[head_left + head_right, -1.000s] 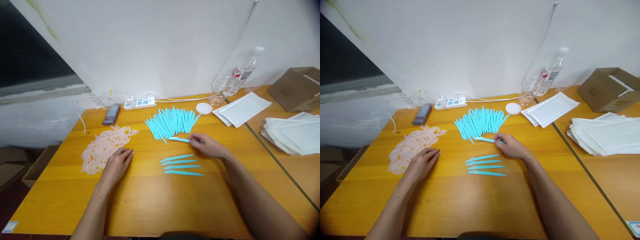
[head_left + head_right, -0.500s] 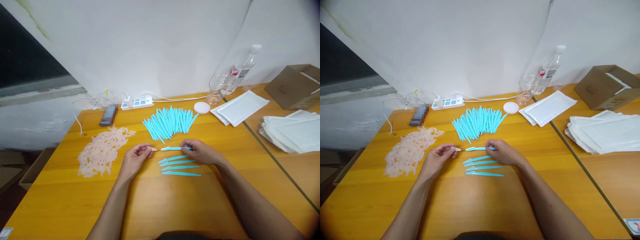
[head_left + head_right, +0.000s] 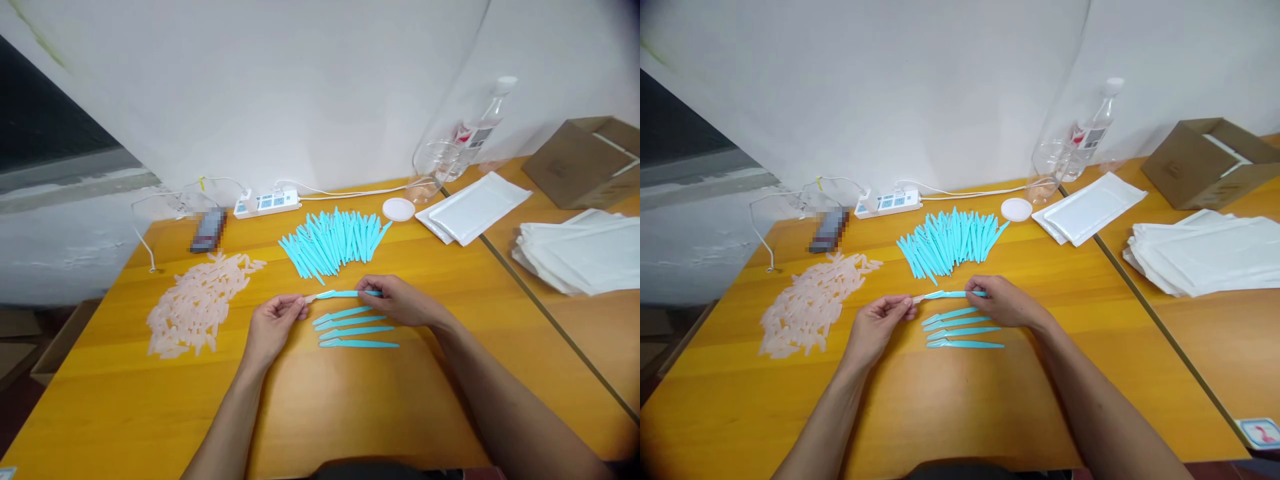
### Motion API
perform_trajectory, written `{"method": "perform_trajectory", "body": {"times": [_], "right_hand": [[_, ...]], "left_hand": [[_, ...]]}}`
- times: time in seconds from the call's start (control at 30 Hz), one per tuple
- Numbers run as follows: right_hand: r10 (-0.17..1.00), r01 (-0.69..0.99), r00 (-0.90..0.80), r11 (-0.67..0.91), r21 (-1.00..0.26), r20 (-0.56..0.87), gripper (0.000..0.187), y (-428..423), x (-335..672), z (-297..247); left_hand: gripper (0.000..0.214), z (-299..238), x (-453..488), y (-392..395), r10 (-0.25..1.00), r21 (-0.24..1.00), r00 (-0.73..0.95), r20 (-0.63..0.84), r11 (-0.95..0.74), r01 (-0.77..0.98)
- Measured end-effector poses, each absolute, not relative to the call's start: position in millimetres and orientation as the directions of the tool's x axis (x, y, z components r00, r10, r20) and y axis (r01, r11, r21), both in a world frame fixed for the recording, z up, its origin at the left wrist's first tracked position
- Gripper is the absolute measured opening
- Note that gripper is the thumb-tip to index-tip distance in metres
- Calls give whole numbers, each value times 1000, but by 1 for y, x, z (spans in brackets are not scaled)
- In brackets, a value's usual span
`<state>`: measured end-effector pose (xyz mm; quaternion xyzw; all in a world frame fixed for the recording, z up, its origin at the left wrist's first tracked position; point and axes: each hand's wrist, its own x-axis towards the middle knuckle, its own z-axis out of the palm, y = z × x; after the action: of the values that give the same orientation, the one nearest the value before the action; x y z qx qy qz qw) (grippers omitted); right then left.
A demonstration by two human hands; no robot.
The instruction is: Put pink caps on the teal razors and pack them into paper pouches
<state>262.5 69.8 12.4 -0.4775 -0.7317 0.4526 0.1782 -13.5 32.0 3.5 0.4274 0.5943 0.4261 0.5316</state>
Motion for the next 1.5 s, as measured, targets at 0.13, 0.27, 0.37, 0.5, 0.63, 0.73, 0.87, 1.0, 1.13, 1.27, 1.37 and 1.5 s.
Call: {"method": "perform_trajectory", "body": {"times": [0.13,0.27,0.37,0.5,0.63,0.73,0.87,1.0,1.13,1.27,1.37,1.5], "right_hand": [[844,521,-512,155,-839,-162,25,65,258,18],[777,516,-595,173,-839,-206,28,58,260,33],[706,548,-651,180,-817,-281,36,56,271,42],[859,614,-460,123,-780,-227,39,66,283,40],[974,680,-160,-9,-733,-161,37,79,289,23],[991,749,21,-104,-655,-134,34,90,293,9],[980,770,180,-195,-608,-86,37,109,292,-2],[969,806,236,-235,-543,-70,41,136,278,0],[953,739,244,-303,-601,-181,25,158,266,3],[933,639,207,-357,-681,-295,14,163,267,-2],[931,614,225,-365,-700,-289,14,163,272,-7],[933,625,276,-356,-695,-230,23,167,271,-8]], "left_hand": [[35,4,3,29,975,968,4,-221,219,126],[24,10,9,11,976,875,204,75,-163,455],[23,11,3,-10,903,722,349,252,-415,553],[22,1,0,-33,863,559,425,273,-502,660],[31,0,2,-37,914,535,319,249,-404,742],[38,11,-12,-32,942,597,203,268,-328,732],[26,23,-67,-23,952,556,28,306,-202,806],[32,22,-123,-22,954,376,-149,261,41,926],[36,21,-145,-28,967,356,-209,142,147,923],[36,22,-148,-28,962,421,-240,129,166,892],[36,24,-156,-25,960,410,-245,138,170,896],[34,24,-167,-17,971,308,-208,114,165,937]]}}
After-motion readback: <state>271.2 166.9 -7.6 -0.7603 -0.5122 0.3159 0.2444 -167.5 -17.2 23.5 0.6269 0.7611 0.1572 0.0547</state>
